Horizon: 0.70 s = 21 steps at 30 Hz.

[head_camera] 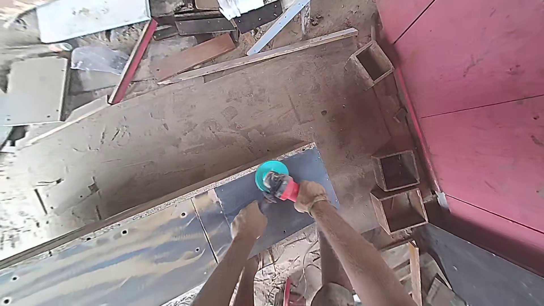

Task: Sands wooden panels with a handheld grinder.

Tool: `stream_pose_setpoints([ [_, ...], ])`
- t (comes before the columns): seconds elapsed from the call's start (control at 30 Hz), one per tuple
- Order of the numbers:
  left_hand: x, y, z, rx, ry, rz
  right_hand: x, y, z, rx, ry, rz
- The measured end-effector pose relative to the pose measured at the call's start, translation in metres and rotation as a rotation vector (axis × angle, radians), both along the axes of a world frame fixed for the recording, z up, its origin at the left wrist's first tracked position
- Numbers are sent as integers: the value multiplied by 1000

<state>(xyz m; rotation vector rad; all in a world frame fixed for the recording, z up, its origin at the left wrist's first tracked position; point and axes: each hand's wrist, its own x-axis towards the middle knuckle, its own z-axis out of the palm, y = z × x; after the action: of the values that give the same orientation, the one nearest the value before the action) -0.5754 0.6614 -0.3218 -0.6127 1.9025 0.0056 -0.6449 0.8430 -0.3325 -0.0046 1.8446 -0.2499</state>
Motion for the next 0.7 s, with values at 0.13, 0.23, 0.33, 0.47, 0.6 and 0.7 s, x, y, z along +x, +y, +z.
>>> stream_pose_setpoints([
  [0.13, -11, -31, -1, -49, 61, 94, -33, -35, 5, -57, 18, 77],
  [0.23, -50, -15, -2, -16, 30, 12, -51, -16, 4, 1, 5, 5],
  [0.33, -71, 20, -4, 22, -34, -74, -53, 16, -5, 80, -14, -43],
  [0.47, -89, 47, -6, 87, -25, -174, -39, 45, -18, 150, -24, -171],
  [0.6, -118, 75, -13, 111, -45, -240, -46, 69, -24, 219, -21, -268],
  [0.7, -123, 95, -16, 134, -38, -274, -38, 88, -33, 239, -15, -330],
])
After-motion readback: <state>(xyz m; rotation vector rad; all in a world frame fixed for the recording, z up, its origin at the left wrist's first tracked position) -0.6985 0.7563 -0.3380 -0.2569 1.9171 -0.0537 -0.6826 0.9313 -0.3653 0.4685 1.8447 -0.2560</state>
